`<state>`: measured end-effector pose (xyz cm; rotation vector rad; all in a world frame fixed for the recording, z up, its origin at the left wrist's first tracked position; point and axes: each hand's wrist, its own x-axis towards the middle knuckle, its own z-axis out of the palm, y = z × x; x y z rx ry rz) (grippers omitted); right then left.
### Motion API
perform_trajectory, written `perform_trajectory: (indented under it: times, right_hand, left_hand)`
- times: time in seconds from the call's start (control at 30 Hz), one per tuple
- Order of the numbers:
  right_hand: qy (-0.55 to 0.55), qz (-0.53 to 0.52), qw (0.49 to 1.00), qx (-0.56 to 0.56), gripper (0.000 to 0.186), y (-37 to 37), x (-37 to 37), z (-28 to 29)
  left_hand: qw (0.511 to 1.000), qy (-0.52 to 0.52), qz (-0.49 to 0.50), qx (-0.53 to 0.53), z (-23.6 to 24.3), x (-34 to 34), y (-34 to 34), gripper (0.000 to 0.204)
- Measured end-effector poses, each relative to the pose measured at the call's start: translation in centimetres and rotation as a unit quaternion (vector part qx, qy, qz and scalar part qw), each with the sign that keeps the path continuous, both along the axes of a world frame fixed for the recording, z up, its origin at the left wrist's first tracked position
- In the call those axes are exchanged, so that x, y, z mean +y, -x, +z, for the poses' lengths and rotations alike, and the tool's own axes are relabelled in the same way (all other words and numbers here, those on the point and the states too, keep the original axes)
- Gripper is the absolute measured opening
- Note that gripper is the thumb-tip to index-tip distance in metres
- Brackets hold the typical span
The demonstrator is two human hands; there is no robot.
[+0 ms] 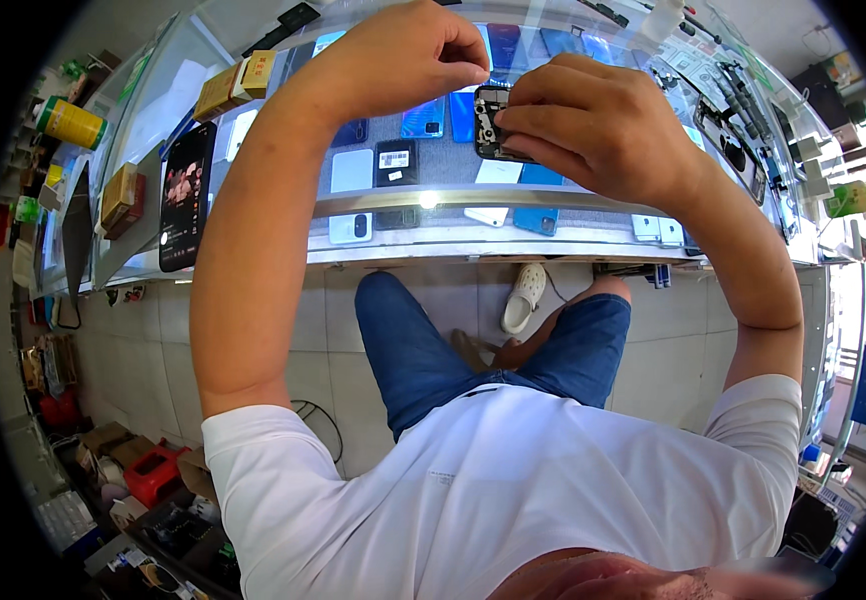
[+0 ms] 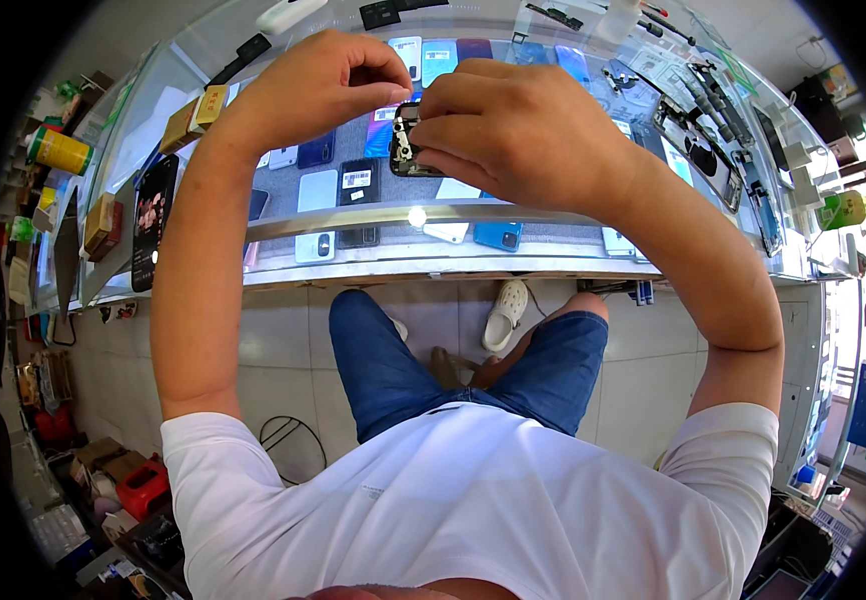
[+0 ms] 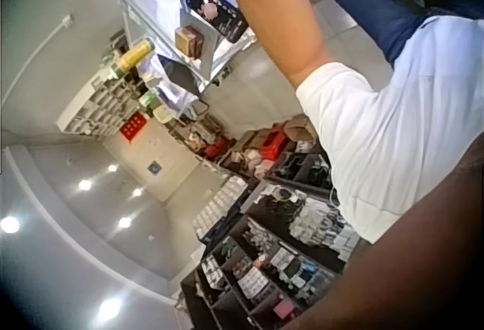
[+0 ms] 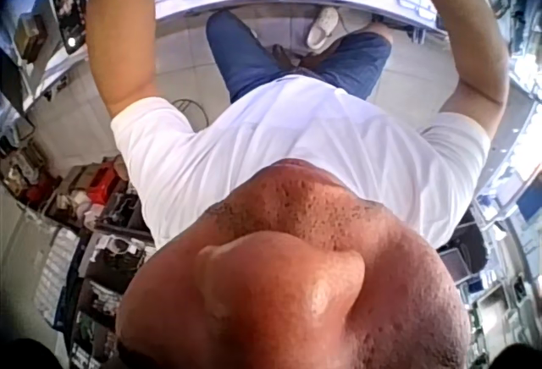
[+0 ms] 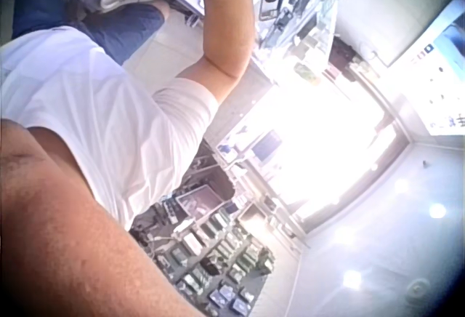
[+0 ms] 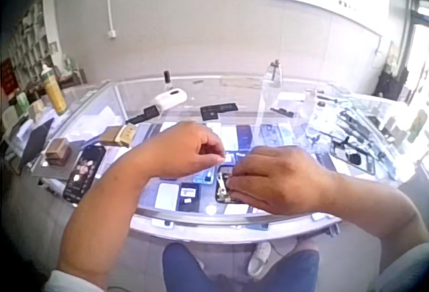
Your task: The person disassembles and reassembles internal components of a smartphone on a glass counter using a screwdriver and tweezers.
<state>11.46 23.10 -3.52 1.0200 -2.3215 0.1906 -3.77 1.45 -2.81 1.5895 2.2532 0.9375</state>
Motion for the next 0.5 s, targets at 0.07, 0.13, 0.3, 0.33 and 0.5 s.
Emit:
perform_trajectory:
  times: [0.07,0.13,0.3,0.33,0.5]
  right_hand:
    - [0.001,-0.003,1.000,-0.009,0.015,0.0,-0.2,0.1]
    - [0.002,-0.005,1.000,-0.016,0.016,-0.1,-0.3,0.1]
    - [0.007,-0.002,1.000,-0.029,0.016,0.2,-0.4,-0.3]
    - [0.008,-0.003,1.000,-0.030,0.016,0.1,-0.4,-0.2]
    - [0.025,0.000,0.999,-0.036,0.015,0.2,-0.5,-0.1]
  left_hand:
    - [1.000,0.007,-0.003,0.006,0.2,0.1,-0.2,0.019]
    - [1.000,-0.004,-0.017,0.009,0.0,0.1,0.0,0.019]
    - [0.999,-0.021,-0.050,-0.001,-0.6,0.0,0.5,0.017]
    - [0.998,-0.001,-0.046,-0.035,-0.1,-0.1,0.5,0.016]
    - [0.988,0.034,-0.024,-0.148,1.4,-0.8,-0.2,0.014]
